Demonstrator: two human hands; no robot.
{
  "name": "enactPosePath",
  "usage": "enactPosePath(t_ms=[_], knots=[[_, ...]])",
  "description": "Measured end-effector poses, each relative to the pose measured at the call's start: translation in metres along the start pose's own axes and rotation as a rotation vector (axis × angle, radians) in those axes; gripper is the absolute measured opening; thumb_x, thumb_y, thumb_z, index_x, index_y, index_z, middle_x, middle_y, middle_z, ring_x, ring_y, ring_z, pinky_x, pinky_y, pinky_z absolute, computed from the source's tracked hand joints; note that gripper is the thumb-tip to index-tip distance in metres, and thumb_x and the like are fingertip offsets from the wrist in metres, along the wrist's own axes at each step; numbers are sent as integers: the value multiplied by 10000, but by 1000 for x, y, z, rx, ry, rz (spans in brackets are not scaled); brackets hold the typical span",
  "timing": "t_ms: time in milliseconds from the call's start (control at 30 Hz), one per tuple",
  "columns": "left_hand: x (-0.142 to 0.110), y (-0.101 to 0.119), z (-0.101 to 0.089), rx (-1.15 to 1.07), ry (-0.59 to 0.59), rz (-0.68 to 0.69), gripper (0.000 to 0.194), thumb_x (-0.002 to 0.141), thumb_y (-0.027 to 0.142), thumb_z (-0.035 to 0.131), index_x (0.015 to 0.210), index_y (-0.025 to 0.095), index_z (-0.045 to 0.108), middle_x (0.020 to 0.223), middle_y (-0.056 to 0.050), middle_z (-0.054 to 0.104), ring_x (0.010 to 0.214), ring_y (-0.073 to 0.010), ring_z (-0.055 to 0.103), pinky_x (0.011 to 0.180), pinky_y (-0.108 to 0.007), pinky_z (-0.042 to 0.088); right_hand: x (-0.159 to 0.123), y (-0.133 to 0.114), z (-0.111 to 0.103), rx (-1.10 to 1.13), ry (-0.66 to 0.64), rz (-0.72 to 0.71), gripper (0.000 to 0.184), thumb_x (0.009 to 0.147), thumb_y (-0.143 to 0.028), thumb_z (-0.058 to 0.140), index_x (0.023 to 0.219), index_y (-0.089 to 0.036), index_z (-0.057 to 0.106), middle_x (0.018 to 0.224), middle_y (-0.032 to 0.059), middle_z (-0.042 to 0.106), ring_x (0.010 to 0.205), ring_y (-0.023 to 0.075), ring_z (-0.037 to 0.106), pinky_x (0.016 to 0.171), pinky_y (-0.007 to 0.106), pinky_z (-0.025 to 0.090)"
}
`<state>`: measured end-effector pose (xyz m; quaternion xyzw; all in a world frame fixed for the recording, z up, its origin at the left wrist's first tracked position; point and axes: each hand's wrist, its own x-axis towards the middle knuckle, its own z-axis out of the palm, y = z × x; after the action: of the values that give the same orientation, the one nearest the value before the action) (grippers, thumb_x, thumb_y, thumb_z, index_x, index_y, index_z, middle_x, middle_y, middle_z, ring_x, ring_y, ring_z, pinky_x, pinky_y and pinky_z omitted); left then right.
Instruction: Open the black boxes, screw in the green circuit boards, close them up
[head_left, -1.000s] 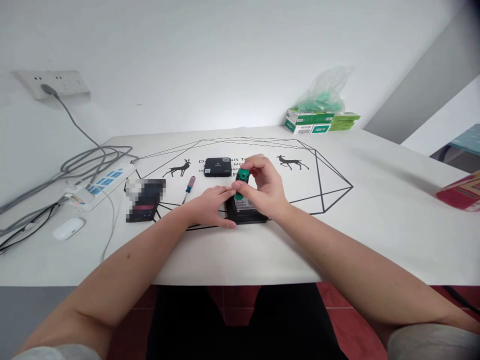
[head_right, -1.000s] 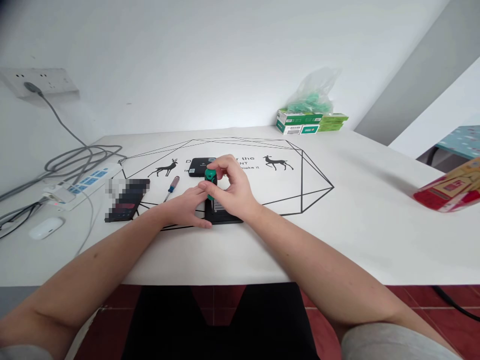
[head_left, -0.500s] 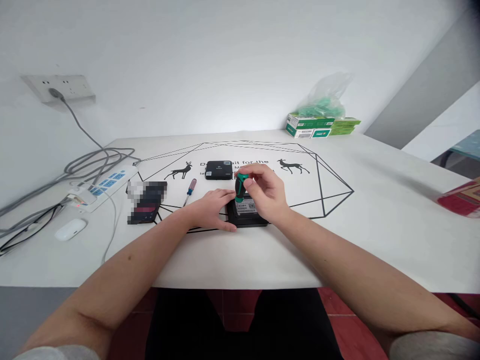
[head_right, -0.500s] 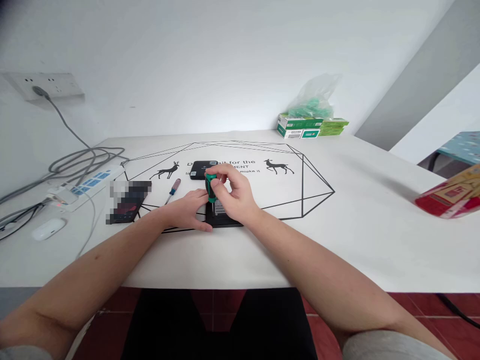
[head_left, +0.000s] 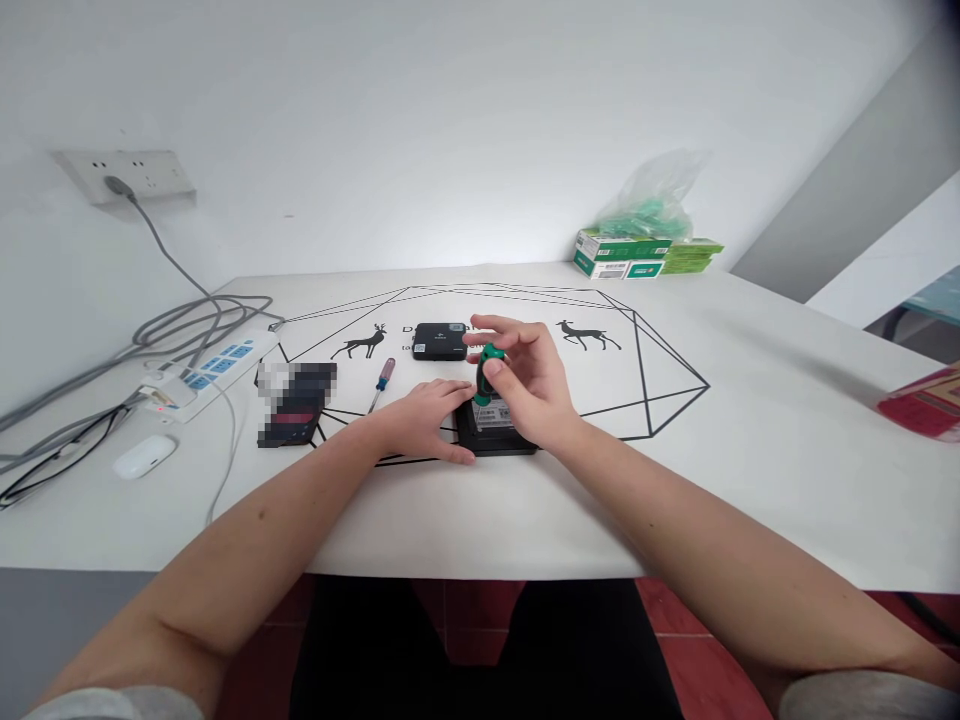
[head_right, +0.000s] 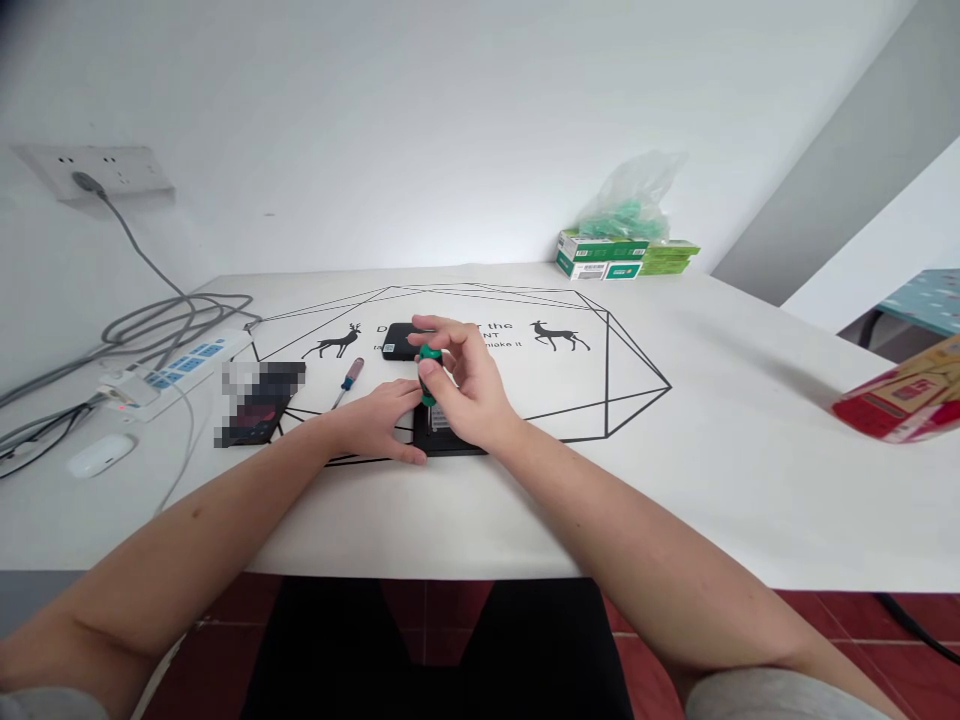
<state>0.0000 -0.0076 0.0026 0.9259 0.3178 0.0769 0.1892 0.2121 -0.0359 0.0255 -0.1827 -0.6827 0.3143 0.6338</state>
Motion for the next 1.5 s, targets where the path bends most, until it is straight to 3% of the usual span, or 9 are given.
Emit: enactPosePath(t_ms=[167, 300, 533, 700, 967, 1067, 1233, 1367, 1500], knots=[[1, -4, 3, -10, 31, 66, 1026, 853, 762, 777, 1657, 228, 430, 1720, -201, 444, 1588, -474, 387, 1281, -656, 330, 0, 2, 2, 54, -15, 34, 311, 960, -404, 820, 1074, -294, 553, 1231, 47, 779, 938, 177, 798, 877, 420, 693], [1, -5, 4, 17, 18, 29, 1000, 852, 790, 764, 1608, 199, 485, 1690, -218, 465, 1550, -485, 427, 1262, -644, 357, 0, -1, -3, -73, 12, -9, 205, 1017, -469, 733, 1134, -303, 709, 1248, 71, 807, 1052, 225, 787, 947, 477, 659], [1, -6, 4, 25, 21, 35, 1026, 844, 833, 742, 1615, 207, 481, 1671, -212, 482, 1532, -473, 450, 1268, -634, 349, 2, -5, -8, -195, -6, -63, 317, 1085, -500, 565, 1165, -331, 821, 1125, 68, 792, 1050, 262, 727, 922, 516, 629], [0, -5, 3, 3, 29, 38, 980, 845, 815, 755, 1589, 225, 512, 1630, -198, 530, 1491, -478, 491, 1226, -634, 405, 4, 1, -4, -272, 24, -134, 205, 984, -417, 750, 1161, -323, 795, 1000, 50, 707, 929, 221, 653, 867, 459, 599], [0, -3, 3, 31, 12, 7, 966, 839, 799, 775, 1544, 180, 544, 1605, -224, 540, 1490, -479, 489, 1246, -631, 384, 1, -2, -3, -125, -32, -12, 251, 1094, -469, 557, 1191, -316, 731, 1388, 91, 722, 1287, 265, 695, 1049, 513, 618], [0, -2, 2, 14, 6, 3, 980, 844, 783, 779, 1565, 169, 525, 1625, -228, 526, 1512, -484, 468, 1251, -632, 381, 1, -1, 0, -74, 31, -25, 192, 1016, -463, 713, 1108, -302, 663, 1383, 89, 700, 1229, 244, 723, 1045, 493, 632], [0, 1, -1, -21, 9, 29, 1046, 855, 764, 775, 1670, 225, 404, 1726, -198, 430, 1592, -467, 379, 1286, -639, 330, 1, -2, 4, 31, 21, 63, 357, 922, -455, 838, 1018, -290, 536, 1349, 71, 733, 966, 187, 771, 927, 460, 679], [0, 3, -2, -3, 1, 19, 990, 852, 747, 786, 1618, 199, 481, 1702, -214, 456, 1555, -486, 420, 1272, -644, 344, -1, -4, 1, 31, -10, 87, 267, 995, -489, 738, 1070, -280, 591, 1243, 82, 788, 925, 194, 766, 859, 439, 669], [0, 2, -1, -1, -8, -5, 993, 848, 786, 767, 1601, 193, 505, 1675, -221, 483, 1529, -495, 443, 1257, -645, 364, 1, -2, -3, -68, -5, -44, 139, 1051, -426, 647, 1075, -293, 682, 1089, 50, 755, 964, 207, 715, 855, 429, 614]])
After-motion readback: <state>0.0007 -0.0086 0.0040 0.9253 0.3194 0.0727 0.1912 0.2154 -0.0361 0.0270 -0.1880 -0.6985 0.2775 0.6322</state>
